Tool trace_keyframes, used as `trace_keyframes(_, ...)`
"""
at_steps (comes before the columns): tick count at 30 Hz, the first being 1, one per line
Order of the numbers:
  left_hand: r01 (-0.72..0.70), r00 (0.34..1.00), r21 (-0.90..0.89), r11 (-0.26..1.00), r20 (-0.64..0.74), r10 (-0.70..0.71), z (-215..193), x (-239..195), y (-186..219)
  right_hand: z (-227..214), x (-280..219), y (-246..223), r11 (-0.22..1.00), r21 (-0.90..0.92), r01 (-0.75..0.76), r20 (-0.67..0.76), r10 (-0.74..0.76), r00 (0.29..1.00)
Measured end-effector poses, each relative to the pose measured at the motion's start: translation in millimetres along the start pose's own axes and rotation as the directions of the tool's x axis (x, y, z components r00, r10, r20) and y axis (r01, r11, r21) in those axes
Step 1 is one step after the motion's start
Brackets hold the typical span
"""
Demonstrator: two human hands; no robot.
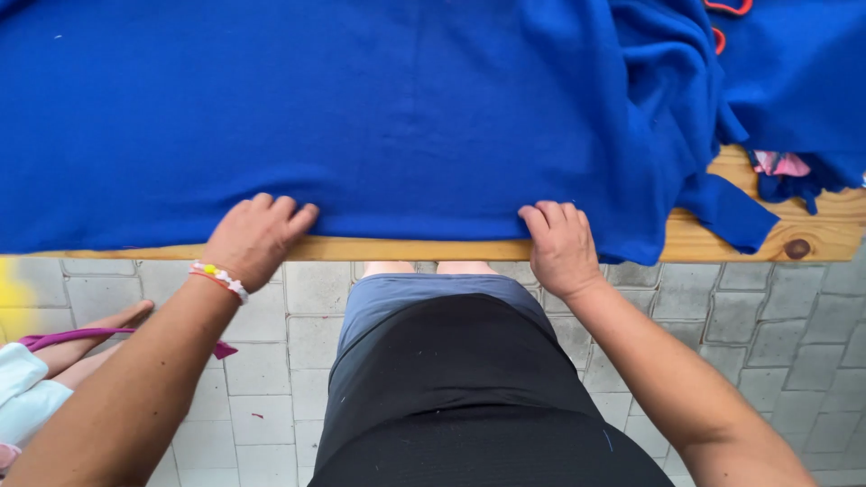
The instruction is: Cutting a long strip of blue fabric with scissors and then folding the fabric on a wooden table.
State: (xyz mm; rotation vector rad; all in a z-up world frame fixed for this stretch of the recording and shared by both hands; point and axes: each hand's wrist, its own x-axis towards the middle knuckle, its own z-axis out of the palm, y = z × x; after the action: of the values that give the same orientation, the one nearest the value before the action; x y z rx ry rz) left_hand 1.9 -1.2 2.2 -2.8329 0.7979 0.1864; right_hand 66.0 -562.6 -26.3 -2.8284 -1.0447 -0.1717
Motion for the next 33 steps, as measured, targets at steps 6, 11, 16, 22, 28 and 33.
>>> trace_keyframes(6,0.312,0.934,-0.417,0.854,0.301,-0.194,14,1,-24,-33,14,21,0.908,0.411,-0.085,0.03,0.079,0.996)
trace_keyframes(11,0.284,0.865,-0.202,0.937,0.475,-0.16,-20,-2,4,-53,-20,25,0.877,0.479,-0.042,0.068,0.011,0.998)
trace_keyframes(16,0.205,0.975,-0.267,0.942,0.14,-0.173,-32,35,61,-64,-49,55,0.891,0.42,-0.173,0.077,0.155,0.985)
trace_keyframes(22,0.02,0.986,-0.323,0.946,-0.153,-0.073,-81,148,137,-97,-92,186,0.837,0.231,-0.496,-0.174,0.537,0.825)
trace_keyframes(28,-0.313,0.937,-0.43,0.847,-0.287,0.2,-97,270,246,-76,-154,261,0.414,0.022,-0.91,0.329,0.857,0.397)
trace_keyframes(33,-0.44,0.892,-0.289,0.85,-0.25,0.377,-86,317,293,-92,-252,317,0.517,0.379,-0.767,-0.115,0.849,0.516)
